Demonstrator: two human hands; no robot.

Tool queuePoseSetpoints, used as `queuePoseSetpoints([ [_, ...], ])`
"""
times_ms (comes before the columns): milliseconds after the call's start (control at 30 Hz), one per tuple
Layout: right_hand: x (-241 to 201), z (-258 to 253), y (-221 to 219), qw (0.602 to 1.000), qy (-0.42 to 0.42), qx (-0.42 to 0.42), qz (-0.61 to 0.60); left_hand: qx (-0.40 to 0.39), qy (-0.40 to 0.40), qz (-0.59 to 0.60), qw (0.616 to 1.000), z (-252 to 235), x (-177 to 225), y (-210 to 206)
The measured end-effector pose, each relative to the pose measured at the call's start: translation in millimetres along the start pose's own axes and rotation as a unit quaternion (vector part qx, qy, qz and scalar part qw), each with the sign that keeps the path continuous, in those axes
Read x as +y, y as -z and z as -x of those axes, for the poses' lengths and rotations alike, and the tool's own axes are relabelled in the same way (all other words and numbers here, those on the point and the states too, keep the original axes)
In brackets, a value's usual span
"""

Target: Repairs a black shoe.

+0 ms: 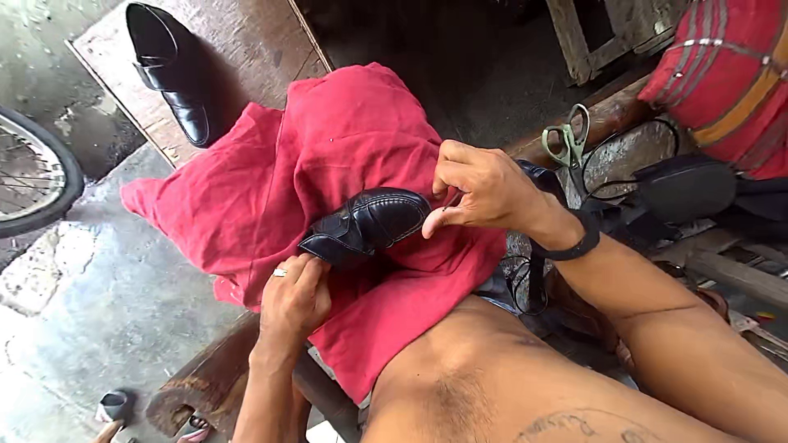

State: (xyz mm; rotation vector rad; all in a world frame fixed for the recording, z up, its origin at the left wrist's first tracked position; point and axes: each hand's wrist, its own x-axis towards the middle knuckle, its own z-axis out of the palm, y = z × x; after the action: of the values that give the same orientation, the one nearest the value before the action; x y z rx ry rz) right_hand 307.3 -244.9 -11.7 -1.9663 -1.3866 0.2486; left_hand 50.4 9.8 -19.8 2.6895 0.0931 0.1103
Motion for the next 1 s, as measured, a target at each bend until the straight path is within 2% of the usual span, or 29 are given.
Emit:
queuePoseSetpoints([
  [167, -25, 5, 4, 0.992, -0.117, -0.016, -0.040, 0.017, -0.007, 0.008, 1.000, 3, 0, -1],
  [333, -39, 8, -16, 0.982, -0.163, 0.051, -0.078, 0.061, -0.014, 0.005, 0.998, 14, 2, -2],
  [500, -39, 5, -24, 0.986, -0.140, 0.064, -0.062, 0.107, 0.006, -0.056, 0.993, 57, -14, -7],
  [733, -32, 1, -21, 0.994, -0.101, 0.034, -0.021, 0.126, 0.024, -0.039, 0.991, 80, -34, -5],
  [800, -26, -2, -18, 0.995, -0.091, 0.025, -0.027, 0.126, 0.030, 0.005, 0.992, 72, -30, -1],
  [900, -22, -7, -14, 0.993, -0.084, 0.025, -0.083, 0.093, 0.066, 0.183, 0.977, 38, -6, 15],
  [967, -25, -9, -19, 0.987, -0.091, 0.051, -0.126, 0.012, 0.118, 0.311, 0.943, 10, 13, 18],
  [1000, -27, -9, -24, 0.983, -0.093, 0.069, -0.140, -0.034, 0.149, 0.393, 0.907, -4, 19, 14],
])
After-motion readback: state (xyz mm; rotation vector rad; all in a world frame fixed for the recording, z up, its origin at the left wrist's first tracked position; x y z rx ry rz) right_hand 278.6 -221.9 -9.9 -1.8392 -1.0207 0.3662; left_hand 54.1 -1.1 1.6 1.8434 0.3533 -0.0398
